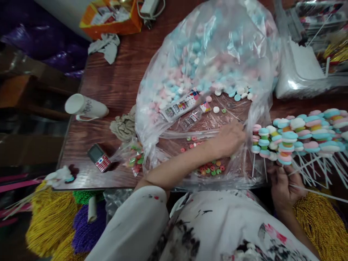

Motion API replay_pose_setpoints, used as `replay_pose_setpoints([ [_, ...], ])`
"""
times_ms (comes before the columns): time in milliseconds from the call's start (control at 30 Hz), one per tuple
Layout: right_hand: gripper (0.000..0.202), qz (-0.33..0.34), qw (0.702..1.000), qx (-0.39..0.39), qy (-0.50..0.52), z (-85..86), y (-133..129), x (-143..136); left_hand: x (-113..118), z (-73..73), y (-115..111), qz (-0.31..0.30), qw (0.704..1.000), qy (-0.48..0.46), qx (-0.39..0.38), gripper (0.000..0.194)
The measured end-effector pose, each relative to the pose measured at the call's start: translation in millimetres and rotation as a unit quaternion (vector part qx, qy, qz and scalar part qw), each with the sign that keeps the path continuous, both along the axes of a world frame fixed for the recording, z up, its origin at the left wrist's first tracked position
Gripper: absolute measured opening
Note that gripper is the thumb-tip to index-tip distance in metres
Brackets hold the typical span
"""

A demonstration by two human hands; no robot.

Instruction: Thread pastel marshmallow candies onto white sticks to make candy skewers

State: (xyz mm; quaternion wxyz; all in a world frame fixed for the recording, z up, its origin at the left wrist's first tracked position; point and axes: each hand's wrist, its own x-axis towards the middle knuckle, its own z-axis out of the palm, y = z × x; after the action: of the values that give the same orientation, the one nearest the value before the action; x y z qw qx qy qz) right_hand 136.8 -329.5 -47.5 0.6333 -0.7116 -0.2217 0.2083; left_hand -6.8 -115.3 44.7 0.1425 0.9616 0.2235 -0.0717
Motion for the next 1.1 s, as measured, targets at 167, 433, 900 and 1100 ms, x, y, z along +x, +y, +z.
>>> replay_pose_setpoints([
  [167,0.03,-0.02,0.996,0.04,0.072,11.0,7,1,30,-18.2,-57,-0.015,0.998,-0.054,-0.008,0.028],
  [433,0.027,0.004,1.0,0.028,0.006,19.9,14,-1,42,-41.1,-92,0.008,0.989,-0.137,-0.049,0.029],
  [900,0.03,0.015,0.999,0.025,-0.031,17.5,17,-2,-52,19.4,39,0.186,0.977,-0.104,0.015,0.028],
  [1100,0.03,0.007,0.998,0.039,-0.042,14.1,18,-2,-52,8.8,-29,0.013,0.996,-0.059,-0.067,0.027],
])
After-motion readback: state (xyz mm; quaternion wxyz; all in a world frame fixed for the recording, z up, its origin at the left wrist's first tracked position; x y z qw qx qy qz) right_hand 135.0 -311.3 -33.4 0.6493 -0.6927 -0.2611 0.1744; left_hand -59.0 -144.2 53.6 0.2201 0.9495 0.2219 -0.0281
